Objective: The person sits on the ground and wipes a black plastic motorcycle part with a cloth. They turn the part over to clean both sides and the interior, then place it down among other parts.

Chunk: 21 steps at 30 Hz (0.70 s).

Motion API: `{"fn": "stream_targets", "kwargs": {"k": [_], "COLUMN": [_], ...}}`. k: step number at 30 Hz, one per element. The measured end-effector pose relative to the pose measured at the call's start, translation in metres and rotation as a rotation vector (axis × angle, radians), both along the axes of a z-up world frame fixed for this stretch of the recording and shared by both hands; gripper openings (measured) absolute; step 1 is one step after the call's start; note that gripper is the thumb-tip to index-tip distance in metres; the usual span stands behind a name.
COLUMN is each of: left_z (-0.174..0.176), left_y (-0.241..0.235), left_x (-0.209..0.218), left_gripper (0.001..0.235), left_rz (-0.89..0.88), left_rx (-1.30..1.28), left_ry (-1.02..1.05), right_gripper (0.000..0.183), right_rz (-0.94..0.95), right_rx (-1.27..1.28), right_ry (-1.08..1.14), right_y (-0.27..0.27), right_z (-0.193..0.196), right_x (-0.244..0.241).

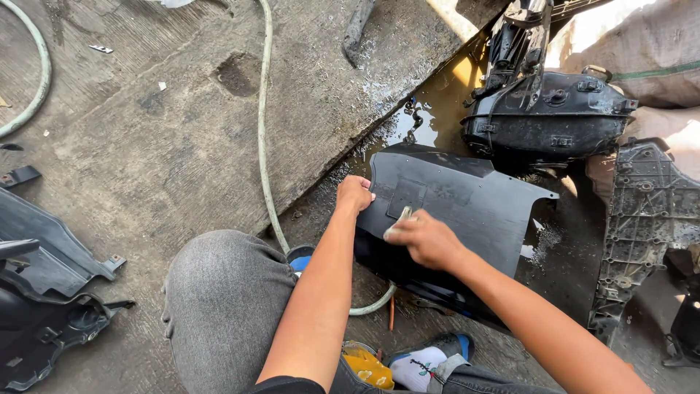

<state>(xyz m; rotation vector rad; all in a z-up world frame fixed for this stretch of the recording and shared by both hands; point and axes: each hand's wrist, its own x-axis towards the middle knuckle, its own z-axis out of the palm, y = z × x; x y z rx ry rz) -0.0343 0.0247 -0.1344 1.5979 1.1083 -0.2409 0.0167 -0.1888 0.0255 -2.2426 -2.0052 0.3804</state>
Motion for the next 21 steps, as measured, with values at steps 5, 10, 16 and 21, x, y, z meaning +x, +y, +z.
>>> {"fn": "stream_targets", "kwargs": {"k": [5,10,16,21], "left_z": [0.002,-0.006,-0.013,-0.007], "left_y": [0.000,0.000,0.000,0.000], "left_x": [-0.001,-0.001,0.000,-0.001], "left_gripper": [0.029,0.029,0.030,0.029], "left_rz": [-0.022,-0.002,0.010,-0.036], "left_rx": [0.005,0.028,0.008,0.014], "left_ry": [0.002,0.025,0.026,0.049], "right_gripper": [0.044,0.027,0.034,0.036], "right_rz": [-0.235,-0.166,0.062,-0.142], "right_rx": [0.226,0.256,0.055,0.103], "right_ry": [-0.174,-0.440,-0.283,-0.386], "right_y": [0.026,0.041,0.047,0.059], "right_z": [-0.027,-0.059,-0.020,-0.039], "right_x": [0.050,0.029,0.037,0.047]}}
